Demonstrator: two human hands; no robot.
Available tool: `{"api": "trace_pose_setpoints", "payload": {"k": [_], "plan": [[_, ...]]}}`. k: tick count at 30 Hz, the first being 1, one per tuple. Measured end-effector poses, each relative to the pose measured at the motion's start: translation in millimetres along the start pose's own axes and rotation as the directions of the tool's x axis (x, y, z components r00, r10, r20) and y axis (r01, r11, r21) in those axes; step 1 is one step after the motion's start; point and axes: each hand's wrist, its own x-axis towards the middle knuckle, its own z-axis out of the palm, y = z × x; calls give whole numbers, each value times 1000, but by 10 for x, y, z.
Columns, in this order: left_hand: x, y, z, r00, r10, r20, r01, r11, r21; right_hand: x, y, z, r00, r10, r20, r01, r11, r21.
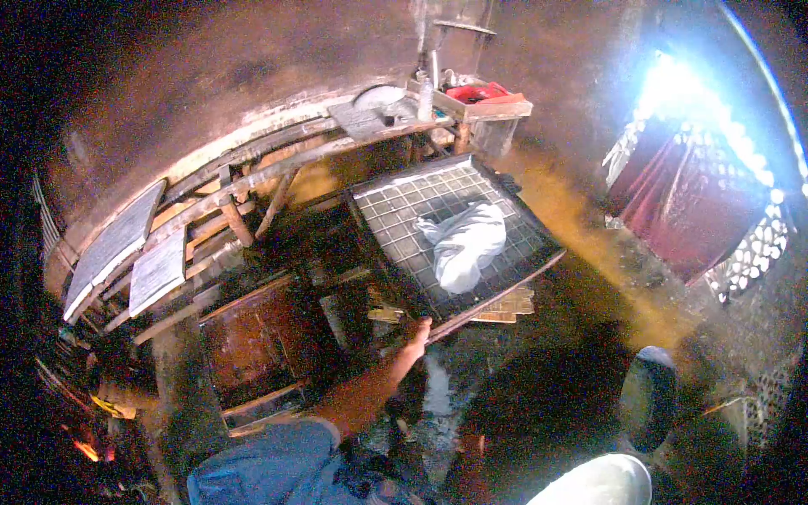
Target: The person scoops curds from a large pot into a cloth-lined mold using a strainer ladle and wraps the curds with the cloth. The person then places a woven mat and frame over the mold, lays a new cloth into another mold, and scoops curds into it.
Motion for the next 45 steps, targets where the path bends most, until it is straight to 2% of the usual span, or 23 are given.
{"api": "trace_pose_setpoints", "payload": {"k": [2,4,5,7,8,9,10,11,12,13,15,17,18,19,20,21,25,31,36,39,42,44,45], "plan": [[-258,586,-390,992,-118,42,112,985,132,-13,-436,105,984,-135,-113,95,948,-303],[-544,1108,-882,987,22,158,2,989,-149,242,-1121,242,898,-372,-235,146,756,-638],[-526,1099,-1239,959,-55,279,57,998,1,308,-1438,378,822,-491,-289,139,665,-734],[-488,654,-2072,949,-115,294,106,993,45,618,-2008,313,826,-459,-327,325,862,-390],[-633,618,-2388,976,-89,196,102,993,-56,671,-2279,381,872,-424,-244,362,895,-260],[-795,598,-2769,965,-192,180,200,979,-27,724,-2480,465,907,-391,-157,376,919,-118],[-1267,1175,-3102,943,-292,161,296,955,-1,521,-2694,1017,978,-182,-105,160,968,-194],[-1578,1491,-3437,951,-216,221,229,973,-36,297,-2602,1577,977,-211,-26,186,907,-379],[-1816,1795,-3623,929,-309,205,311,950,22,238,-2501,1918,974,-216,62,214,807,-551],[-2055,2099,-3807,898,-398,188,391,917,77,400,-2451,1771,926,-240,291,377,582,-721],[-2097,2283,-4216,813,-578,77,565,813,142,618,-2286,1380,709,-84,700,704,34,-709],[-1614,1640,-4745,798,-593,108,603,781,-166,628,-1995,2547,659,-29,752,739,-164,-654],[-1379,1863,-4857,784,-593,182,620,756,-208,903,-1929,2566,879,17,476,475,33,-879],[-1112,1439,-5212,800,-560,215,596,784,-176,1164,-1854,2621,994,68,80,58,278,-959],[-926,1056,-5361,822,-537,188,564,813,-146,1436,-1788,2636,957,102,-272,-289,441,-850],[-740,676,-5511,843,-513,160,532,839,-115,1492,-1669,2798,951,58,-302,-294,462,-837],[-606,311,-6162,878,-476,-43,477,879,6,1571,-1104,3457,982,-179,-66,-31,192,-981],[-737,335,-7091,863,-457,-217,480,875,66,1923,-340,4061,965,-262,13,-9,-81,-997],[-744,1004,-7812,828,-398,-396,459,886,70,2631,606,4287,985,-175,-13,-30,-97,-995],[-571,351,-8118,863,-330,-382,375,926,49,2822,919,4324,990,-136,-44,-57,-97,-994],[-386,-401,-8324,838,-351,-419,416,907,72,2955,1103,4324,991,-122,-63,-75,-93,-993],[-336,-456,-8343,863,-334,-379,389,918,76,3054,1138,4283,991,-118,-68,-78,-86,-993],[-337,-487,-8339,833,-294,-469,377,921,93,3109,1156,4267,991,-114,-68,-78,-84,-993]]}}
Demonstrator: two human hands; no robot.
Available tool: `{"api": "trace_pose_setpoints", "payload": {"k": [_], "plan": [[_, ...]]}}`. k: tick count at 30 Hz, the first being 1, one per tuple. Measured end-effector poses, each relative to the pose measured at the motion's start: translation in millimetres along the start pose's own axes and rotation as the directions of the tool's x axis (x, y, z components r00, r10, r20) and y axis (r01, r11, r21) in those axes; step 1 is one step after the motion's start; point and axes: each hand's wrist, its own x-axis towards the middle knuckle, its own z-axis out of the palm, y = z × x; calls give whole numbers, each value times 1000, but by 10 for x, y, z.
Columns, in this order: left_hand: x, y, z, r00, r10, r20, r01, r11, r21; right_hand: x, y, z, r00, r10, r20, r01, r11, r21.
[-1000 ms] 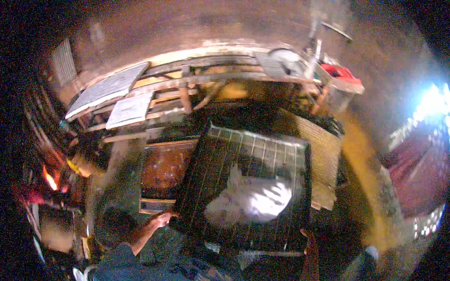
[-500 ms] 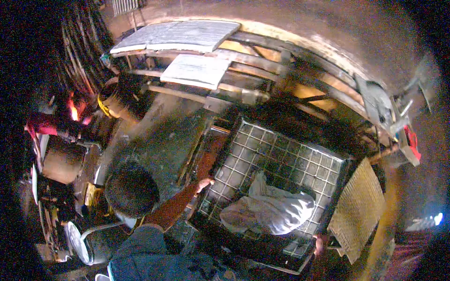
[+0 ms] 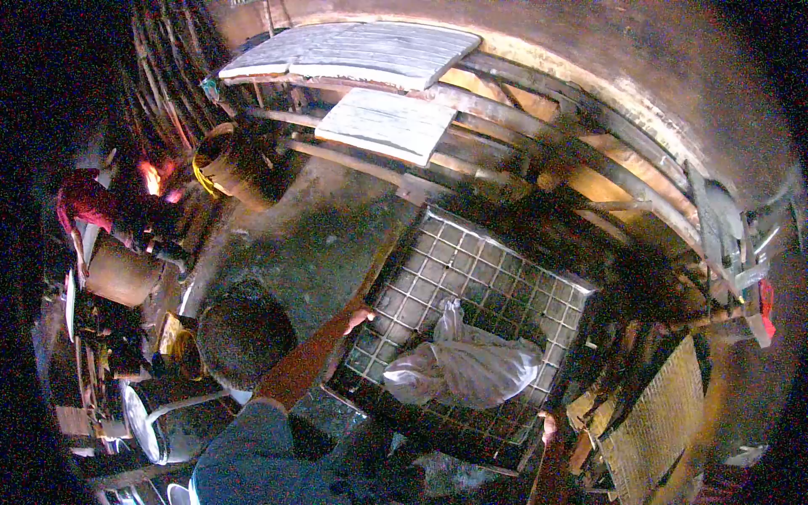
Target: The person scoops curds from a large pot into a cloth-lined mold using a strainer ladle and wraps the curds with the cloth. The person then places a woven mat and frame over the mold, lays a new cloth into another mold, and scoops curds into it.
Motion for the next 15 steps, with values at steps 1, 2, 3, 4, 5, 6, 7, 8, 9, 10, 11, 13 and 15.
{"api": "trace_pose_setpoints", "payload": {"k": [1,2,3,4,5,6,7,8,9,10,11,13,15], "plan": [[-24,-36,41,995,16,-97,-15,1000,11,42,15,14,1000,2,3,-2,1000,3],[-62,-29,72,981,31,-190,-27,999,24,49,8,23,1000,1,3,-1,1000,7],[-46,-12,63,996,21,-85,-15,997,71,72,4,32,1000,-2,2,2,1000,13],[33,-28,1,1000,8,15,-10,993,121,107,-18,57,1000,-3,-1,3,1000,30],[51,-67,-24,1000,-9,19,7,998,67,109,-13,70,1000,-17,12,16,998,60],[53,-75,-55,999,-26,22,26,1000,13,109,-16,102,997,-47,57,39,990,134],[52,-77,-87,999,-43,26,44,998,-41,49,22,85,992,-72,99,51,978,203],[-303,363,-184,991,-92,95,96,995,-32,-63,-62,99,999,-9,51,-1,980,201],[-720,878,-265,978,-133,159,139,990,-23,-144,-172,122,999,45,2,-44,978,204],[-696,690,-248,967,-198,160,209,976,-55,-86,-143,223,977,-173,124,137,957,256],[-847,459,-271,948,-270,168,287,954,-84,-225,-20,238,984,-155,91,137,974,179],[-1011,115,-342,926,-287,247,335,924,-184,-324,324,354,986,-163,34,158,980,117],[-1476,-236,-436,901,-200,385,334,887,-320,-166,1458,429,979,-202,21,188,941,281]]}}
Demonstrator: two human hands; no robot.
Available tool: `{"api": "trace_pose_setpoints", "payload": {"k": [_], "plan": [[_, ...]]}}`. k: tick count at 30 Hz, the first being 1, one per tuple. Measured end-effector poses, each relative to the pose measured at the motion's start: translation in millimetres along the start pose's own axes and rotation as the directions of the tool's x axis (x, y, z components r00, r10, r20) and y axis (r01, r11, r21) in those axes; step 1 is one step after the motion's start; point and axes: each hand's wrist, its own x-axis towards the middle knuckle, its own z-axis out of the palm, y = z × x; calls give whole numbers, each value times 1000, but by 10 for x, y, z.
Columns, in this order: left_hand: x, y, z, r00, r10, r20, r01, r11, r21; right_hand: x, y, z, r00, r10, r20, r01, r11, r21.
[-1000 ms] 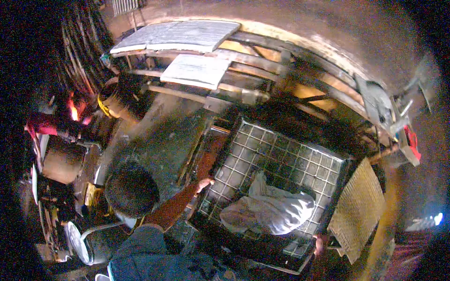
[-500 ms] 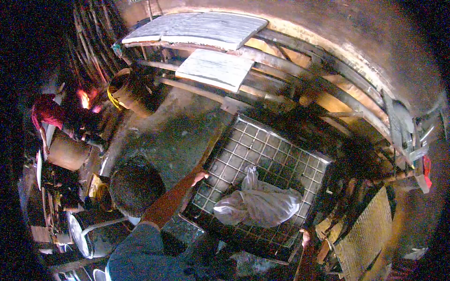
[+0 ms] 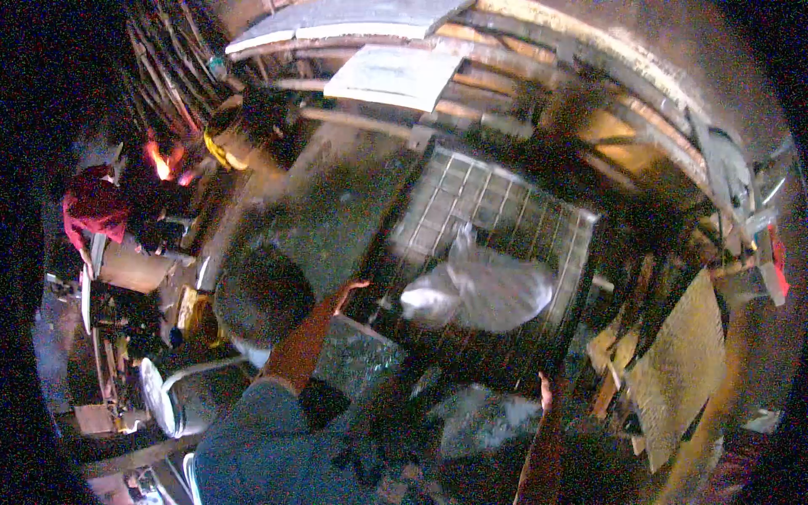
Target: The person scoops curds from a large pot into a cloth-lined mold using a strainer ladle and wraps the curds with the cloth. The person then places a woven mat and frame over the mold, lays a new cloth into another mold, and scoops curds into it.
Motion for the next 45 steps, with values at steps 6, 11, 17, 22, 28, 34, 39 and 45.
{"api": "trace_pose_setpoints", "payload": {"k": [6,11,17,22,28,34,39,45], "plan": [[-613,-663,65,971,-143,-191,134,989,-57,-1136,-513,119,858,493,145,-508,773,381],[-347,-986,35,956,76,-283,-82,997,-8,-1232,-368,338,858,367,360,-511,542,667],[-161,-939,100,872,78,-483,-107,994,-31,-1148,-334,470,908,354,223,-391,527,754],[-209,-898,153,813,153,-562,-69,983,168,-1219,-355,514,970,227,90,-220,653,725],[-301,-948,281,815,198,-545,-296,950,-98,-973,-97,352,968,226,111,-230,617,753],[-341,-995,291,845,262,-466,-348,931,-109,-1026,-119,360,959,284,10,-190,615,765],[-241,-1062,225,836,241,-494,-359,920,-159,-999,-81,326,974,217,71,-195,632,750],[-343,-970,293,813,268,-517,-360,929,-84,-845,34,334,940,337,58,-262,600,756]]}}
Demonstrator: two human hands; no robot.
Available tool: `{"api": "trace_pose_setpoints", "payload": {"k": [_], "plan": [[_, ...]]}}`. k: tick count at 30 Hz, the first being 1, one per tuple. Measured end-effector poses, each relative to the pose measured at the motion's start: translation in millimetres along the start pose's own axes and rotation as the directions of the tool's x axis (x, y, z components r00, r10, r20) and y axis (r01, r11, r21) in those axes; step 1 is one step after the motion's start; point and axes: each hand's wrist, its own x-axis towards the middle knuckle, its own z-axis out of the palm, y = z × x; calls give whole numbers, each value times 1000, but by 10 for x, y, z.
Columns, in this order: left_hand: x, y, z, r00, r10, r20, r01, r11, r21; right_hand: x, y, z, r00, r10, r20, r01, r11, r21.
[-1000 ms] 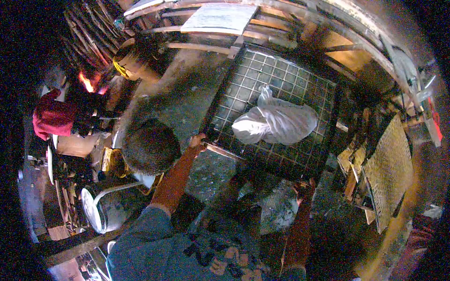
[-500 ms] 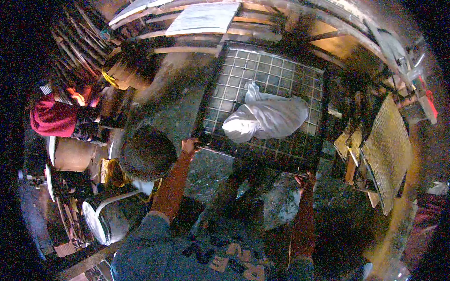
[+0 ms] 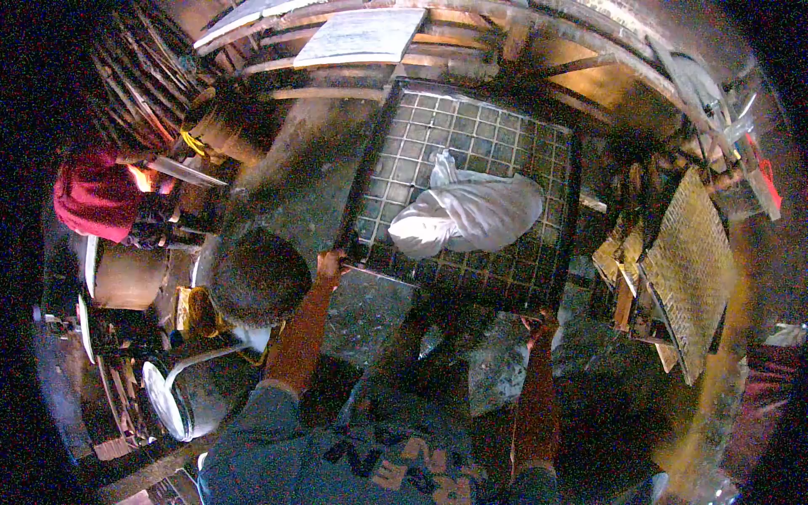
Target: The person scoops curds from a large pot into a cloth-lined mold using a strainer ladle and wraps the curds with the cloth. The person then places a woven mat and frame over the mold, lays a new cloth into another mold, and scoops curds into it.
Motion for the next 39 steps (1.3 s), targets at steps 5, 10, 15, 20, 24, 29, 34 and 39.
{"api": "trace_pose_setpoints", "payload": {"k": [5,10,15,20,24,29,34,39], "plan": [[305,-293,-287,980,-91,177,62,985,159,-261,-147,96,996,-19,86,25,997,-67],[-9,80,-164,985,-85,151,40,959,281,-251,-265,117,998,33,-61,-47,965,-257],[-105,230,-171,978,-61,200,19,978,209,-108,-457,279,807,-575,136,435,423,-795],[197,159,-82,978,-119,169,69,958,277,-237,-679,1547,586,-537,607,800,502,-328],[685,-645,-13,977,21,212,-15,999,-30,-318,-520,2747,512,-201,835,796,-255,-549],[394,-182,35,979,57,195,-78,992,102,-237,-210,3671,676,-55,735,596,-547,-588],[309,183,-24,955,-224,194,201,971,131,479,194,3241,573,-150,806,784,-186,-592],[159,695,444,830,557,31,-430,604,671,44,-155,2984,666,-302,682,734,427,-528]]}}
